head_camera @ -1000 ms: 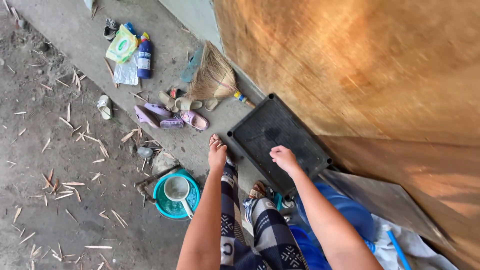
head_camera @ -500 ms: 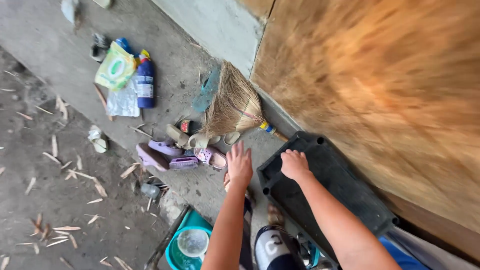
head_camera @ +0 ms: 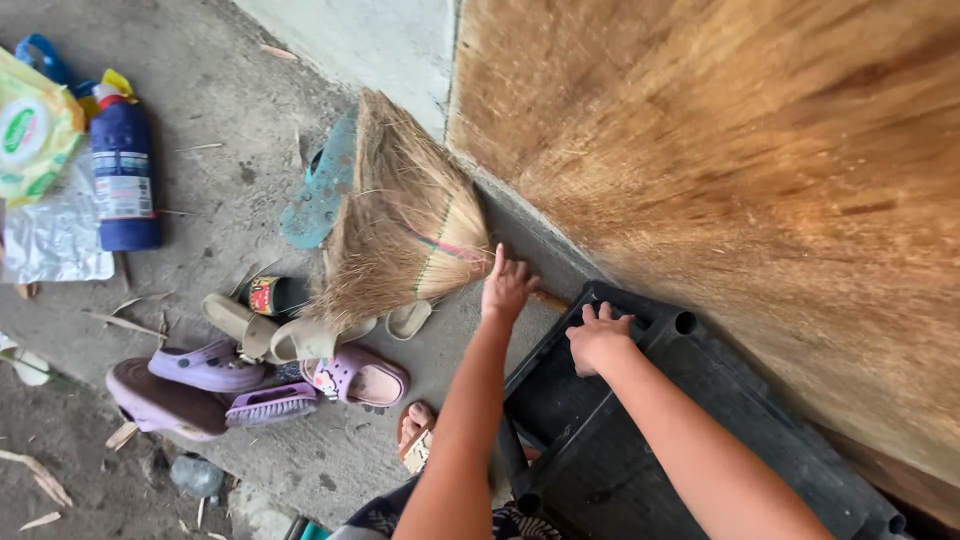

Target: The person sweeps the floor and organizes shoes and containers in a semi-outdoor area.

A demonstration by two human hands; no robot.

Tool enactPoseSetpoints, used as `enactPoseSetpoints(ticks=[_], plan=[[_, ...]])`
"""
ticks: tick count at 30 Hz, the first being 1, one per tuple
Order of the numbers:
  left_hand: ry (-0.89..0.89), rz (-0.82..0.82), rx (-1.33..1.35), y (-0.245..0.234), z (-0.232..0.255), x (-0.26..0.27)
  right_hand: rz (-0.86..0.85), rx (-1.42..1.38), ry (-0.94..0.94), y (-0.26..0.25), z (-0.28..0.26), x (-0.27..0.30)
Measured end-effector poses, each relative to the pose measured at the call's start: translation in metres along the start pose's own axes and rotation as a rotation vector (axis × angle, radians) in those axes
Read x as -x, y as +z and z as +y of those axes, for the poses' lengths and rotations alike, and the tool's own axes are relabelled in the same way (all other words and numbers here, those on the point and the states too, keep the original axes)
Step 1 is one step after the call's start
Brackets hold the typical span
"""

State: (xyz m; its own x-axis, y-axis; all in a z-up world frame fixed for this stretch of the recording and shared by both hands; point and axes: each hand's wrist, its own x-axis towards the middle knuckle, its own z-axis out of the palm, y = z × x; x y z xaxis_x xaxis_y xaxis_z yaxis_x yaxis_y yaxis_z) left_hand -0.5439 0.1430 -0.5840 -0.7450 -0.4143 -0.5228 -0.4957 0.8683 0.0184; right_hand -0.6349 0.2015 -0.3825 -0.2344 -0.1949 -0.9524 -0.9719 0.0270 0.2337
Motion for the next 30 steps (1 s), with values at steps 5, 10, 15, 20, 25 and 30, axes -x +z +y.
enactPoseSetpoints(ticks=[5,10,15,20,25,30], plan=[[0.022,0.043,-0.066,0.039,-0.013,0.001,-0.023,0.052,0.031,0.015,0.012,0.011],[-0.09,0.197,-0.126,0.038,-0.074,0.04,-0.034,0.206,0.064,0.048,0.016,-0.01],[-0.298,0.407,-0.277,-0.041,-0.171,0.128,0.026,0.186,0.035,0.045,0.013,-0.004],[-0.343,0.478,-0.429,-0.074,-0.232,0.202,0.299,0.051,-0.125,0.036,0.006,-0.035],[-0.401,0.397,-0.407,-0.127,-0.26,0.287,0.371,0.002,-0.238,0.029,-0.003,0.006],[-0.395,0.393,-0.234,-0.175,-0.237,0.345,1.317,-0.393,-0.401,-0.019,-0.03,0.116]])
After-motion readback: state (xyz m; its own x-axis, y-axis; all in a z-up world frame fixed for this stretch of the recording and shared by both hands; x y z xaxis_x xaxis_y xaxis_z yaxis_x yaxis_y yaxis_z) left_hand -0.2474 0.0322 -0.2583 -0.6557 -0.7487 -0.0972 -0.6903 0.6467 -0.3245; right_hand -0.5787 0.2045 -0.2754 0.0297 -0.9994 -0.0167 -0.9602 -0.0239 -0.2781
